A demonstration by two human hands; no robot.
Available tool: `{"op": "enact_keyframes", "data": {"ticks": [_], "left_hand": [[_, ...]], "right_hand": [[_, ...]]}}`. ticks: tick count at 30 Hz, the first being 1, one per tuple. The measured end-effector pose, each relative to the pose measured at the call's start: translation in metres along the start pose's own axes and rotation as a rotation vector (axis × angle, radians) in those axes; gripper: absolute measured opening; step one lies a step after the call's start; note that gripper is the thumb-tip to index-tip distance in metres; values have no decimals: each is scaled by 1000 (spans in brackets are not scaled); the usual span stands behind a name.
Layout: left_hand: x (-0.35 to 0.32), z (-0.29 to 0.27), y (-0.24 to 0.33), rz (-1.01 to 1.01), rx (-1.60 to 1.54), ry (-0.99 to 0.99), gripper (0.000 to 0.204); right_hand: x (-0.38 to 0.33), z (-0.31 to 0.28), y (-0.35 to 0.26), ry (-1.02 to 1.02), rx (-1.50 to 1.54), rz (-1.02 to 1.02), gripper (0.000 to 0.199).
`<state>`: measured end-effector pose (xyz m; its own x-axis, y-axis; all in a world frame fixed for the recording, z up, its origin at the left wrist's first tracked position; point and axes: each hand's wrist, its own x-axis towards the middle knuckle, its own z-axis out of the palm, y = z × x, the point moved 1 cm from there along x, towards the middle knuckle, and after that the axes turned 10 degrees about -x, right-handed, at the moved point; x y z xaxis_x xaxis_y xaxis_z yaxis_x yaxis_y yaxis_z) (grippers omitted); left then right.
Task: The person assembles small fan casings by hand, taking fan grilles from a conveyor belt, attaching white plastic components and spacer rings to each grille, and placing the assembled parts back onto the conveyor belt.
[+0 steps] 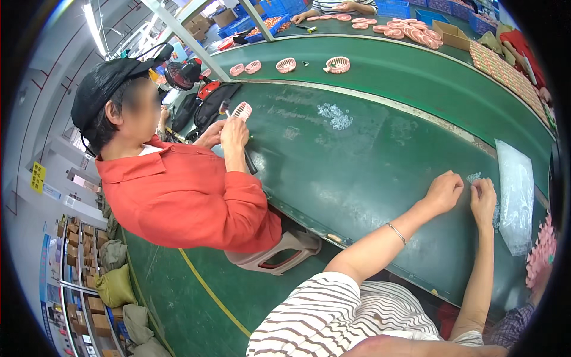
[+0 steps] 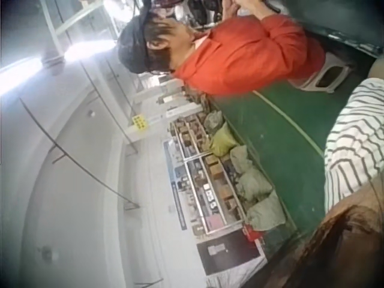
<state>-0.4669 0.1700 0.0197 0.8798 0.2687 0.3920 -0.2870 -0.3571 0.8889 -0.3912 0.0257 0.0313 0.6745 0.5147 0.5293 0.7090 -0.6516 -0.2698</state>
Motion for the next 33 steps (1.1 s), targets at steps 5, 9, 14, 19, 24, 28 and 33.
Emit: {"op": "enact_keyframes", "data": {"ticks": [5,9,14,19,24,28,33], "left_hand": [[0,-1,4,-11,-1,-13,7],[0,0,4,9,-2,-12,7],[1,2,9,17,-16,-15,6],[3,1,8,80,1,5,6],[2,-5,9,-15,0,-54,7],[3,-3,13,9,38,-82,9],[4,-1,17,-22,64,-99,9]], "right_hand": [[-4,-14,-5,4,119,151,4],[-11,-12,-3,-14,168,200,4],[-22,-21,-10,-34,147,239,8],[-31,-11,-6,15,222,303,8],[-31,-19,-19,50,377,383,6],[-34,-23,-15,96,436,423,6],[-35,-18,-12,99,610,536,8]]}}
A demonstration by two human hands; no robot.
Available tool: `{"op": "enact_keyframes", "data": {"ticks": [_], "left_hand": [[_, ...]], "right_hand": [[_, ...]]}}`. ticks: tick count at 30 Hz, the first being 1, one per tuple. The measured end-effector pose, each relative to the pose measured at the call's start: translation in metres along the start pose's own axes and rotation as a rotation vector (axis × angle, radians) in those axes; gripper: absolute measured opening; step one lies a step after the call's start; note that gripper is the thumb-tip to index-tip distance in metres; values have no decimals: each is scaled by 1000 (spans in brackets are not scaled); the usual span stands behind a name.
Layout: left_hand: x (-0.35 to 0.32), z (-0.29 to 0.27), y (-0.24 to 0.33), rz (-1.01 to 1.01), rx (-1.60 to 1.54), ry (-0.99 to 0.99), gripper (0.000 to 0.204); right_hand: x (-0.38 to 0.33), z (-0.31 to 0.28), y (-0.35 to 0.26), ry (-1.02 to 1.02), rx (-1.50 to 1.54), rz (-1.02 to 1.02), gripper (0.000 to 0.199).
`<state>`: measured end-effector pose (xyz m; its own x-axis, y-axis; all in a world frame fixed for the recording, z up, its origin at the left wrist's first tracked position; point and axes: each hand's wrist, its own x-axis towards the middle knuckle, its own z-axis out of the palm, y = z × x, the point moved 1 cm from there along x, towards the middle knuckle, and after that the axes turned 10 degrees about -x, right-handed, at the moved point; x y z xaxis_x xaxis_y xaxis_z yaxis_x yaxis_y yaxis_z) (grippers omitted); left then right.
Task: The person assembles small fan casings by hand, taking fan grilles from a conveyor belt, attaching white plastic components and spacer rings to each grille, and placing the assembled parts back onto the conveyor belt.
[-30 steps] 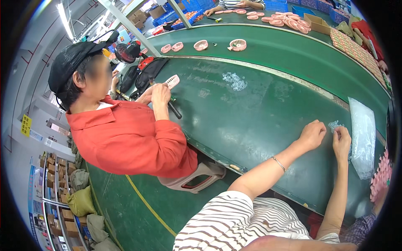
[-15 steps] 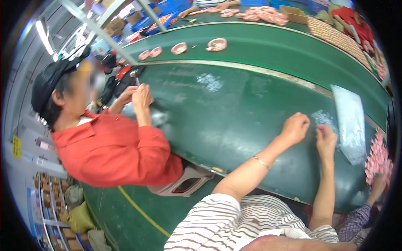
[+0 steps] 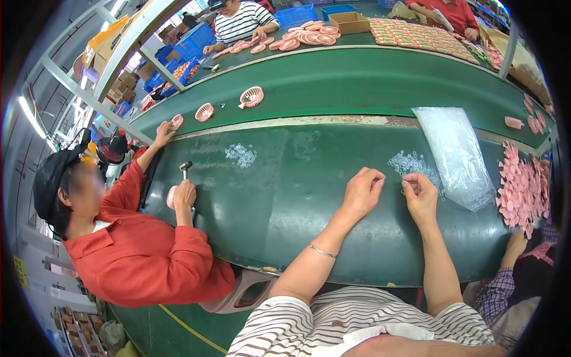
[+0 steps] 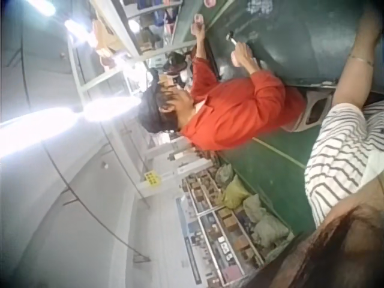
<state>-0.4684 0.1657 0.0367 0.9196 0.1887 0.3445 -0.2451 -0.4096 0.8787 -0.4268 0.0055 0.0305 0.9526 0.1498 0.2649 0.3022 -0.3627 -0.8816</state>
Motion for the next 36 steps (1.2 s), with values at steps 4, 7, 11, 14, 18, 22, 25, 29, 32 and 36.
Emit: {"op": "enact_keyframes", "data": {"ticks": [4,7,11,14,18,22,25,29,32,36], "left_hand": [[-1,0,4,-22,-6,5,8],[-2,3,2,9,6,-4,8],[-4,1,0,43,15,11,10],[-4,-3,-2,52,22,43,10],[21,-4,-9,31,218,-112,14],[86,-50,-30,-403,-198,112,30],[133,-140,-96,-424,-396,563,43],[174,-236,-159,-417,-373,1052,36],[199,-279,-177,-514,36,1225,36],[219,-273,-181,-740,261,1154,54]], "right_hand": [[-2,-4,-11,-11,120,23,7],[-5,-5,-3,-29,176,54,7],[-12,2,-20,-110,210,70,7],[-19,13,-20,-203,219,3,7],[-23,24,-12,-299,297,5,6],[-19,19,2,-335,248,8,7],[-16,21,-5,-386,244,41,7],[-12,24,-9,-461,211,78,6],[2,4,-56,-511,271,120,6],[-10,28,-6,-533,290,209,6]]}}
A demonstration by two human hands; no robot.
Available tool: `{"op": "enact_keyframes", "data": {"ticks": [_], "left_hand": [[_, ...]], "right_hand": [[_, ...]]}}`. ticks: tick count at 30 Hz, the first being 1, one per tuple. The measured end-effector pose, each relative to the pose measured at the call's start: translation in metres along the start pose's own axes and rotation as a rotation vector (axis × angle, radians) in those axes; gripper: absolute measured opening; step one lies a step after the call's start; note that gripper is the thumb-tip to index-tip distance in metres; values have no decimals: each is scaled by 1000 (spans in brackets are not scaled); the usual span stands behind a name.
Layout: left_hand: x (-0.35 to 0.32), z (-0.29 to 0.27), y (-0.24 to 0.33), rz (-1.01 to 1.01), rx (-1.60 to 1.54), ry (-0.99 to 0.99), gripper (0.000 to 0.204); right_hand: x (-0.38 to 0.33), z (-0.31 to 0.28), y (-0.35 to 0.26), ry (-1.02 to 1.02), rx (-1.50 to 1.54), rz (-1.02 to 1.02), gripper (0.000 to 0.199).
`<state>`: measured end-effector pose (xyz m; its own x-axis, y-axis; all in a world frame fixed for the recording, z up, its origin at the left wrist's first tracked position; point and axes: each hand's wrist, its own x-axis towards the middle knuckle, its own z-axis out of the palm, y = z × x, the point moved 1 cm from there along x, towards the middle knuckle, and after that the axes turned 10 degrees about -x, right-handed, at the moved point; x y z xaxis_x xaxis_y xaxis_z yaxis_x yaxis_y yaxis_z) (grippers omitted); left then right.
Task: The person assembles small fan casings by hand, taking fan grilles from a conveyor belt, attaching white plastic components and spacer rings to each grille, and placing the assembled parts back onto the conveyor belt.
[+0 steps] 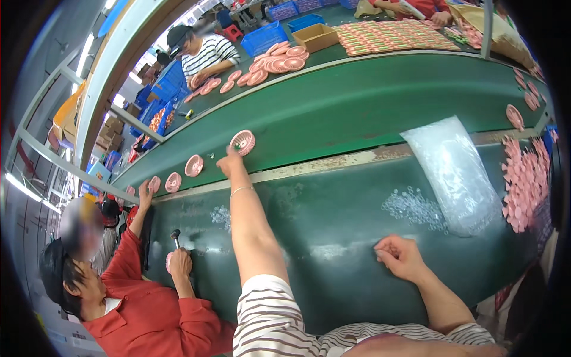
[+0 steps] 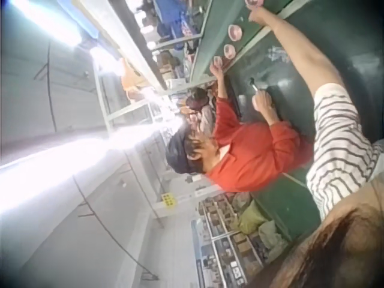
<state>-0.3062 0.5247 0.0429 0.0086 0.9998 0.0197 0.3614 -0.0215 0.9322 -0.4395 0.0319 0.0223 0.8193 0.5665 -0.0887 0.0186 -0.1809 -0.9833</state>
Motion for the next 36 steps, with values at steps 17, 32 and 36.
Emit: {"op": "enact_keyframes", "data": {"ticks": [17,32,36], "left_hand": [[-299,-161,-11,193,-446,-1324,35],[-383,-185,-61,-17,-659,-1427,29],[-385,-182,-61,-126,-718,-1405,29]], "right_hand": [[-2,-25,-7,236,292,-47,8],[-14,-23,-14,178,455,-25,13],[-13,-24,-13,191,412,4,13]]}}
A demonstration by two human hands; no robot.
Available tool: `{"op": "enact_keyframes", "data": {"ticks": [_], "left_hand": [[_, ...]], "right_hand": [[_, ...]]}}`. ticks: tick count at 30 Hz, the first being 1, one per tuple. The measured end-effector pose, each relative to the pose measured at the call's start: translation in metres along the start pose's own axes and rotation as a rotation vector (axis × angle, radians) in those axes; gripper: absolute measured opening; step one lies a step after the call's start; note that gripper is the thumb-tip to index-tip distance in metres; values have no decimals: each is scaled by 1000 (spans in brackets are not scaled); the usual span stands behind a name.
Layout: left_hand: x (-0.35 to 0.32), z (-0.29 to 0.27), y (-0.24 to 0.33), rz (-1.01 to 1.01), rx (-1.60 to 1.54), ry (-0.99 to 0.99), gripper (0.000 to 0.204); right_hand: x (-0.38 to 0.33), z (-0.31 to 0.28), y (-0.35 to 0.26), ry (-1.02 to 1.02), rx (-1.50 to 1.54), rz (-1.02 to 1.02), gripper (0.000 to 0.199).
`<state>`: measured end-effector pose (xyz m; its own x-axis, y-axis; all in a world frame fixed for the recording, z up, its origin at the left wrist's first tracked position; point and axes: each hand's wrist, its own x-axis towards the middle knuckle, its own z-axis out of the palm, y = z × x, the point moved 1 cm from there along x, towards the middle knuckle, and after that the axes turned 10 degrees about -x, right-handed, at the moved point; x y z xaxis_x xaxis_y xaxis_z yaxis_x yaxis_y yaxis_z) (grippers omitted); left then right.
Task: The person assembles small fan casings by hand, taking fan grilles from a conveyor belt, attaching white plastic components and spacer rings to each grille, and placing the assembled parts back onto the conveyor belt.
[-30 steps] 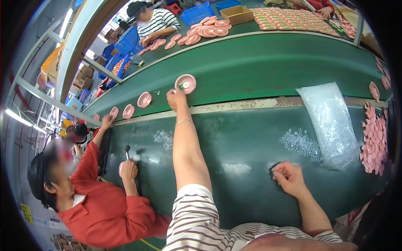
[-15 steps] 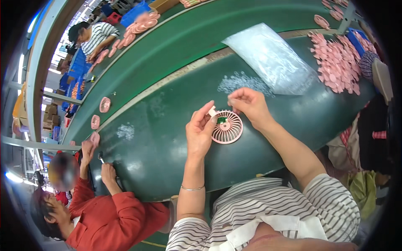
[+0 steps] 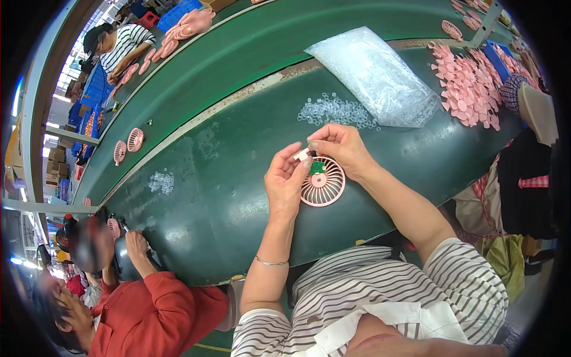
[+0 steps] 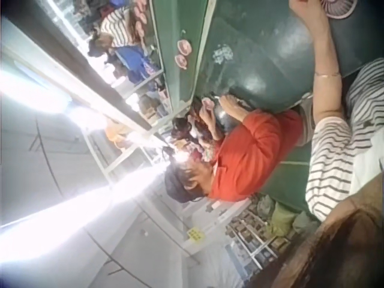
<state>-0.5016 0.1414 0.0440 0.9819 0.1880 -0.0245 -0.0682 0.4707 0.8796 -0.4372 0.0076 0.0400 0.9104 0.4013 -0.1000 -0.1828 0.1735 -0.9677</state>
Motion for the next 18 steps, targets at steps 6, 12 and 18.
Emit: {"op": "enact_keyframes", "data": {"ticks": [6,12,18], "left_hand": [[3,-2,-1,-63,-79,-13,33],[3,-4,-4,-46,-145,-5,29],[3,-8,-2,-91,-191,-8,27]], "right_hand": [[1,2,2,-9,80,-48,13],[1,6,7,18,6,-47,12],[2,9,9,77,-106,-84,10]]}}
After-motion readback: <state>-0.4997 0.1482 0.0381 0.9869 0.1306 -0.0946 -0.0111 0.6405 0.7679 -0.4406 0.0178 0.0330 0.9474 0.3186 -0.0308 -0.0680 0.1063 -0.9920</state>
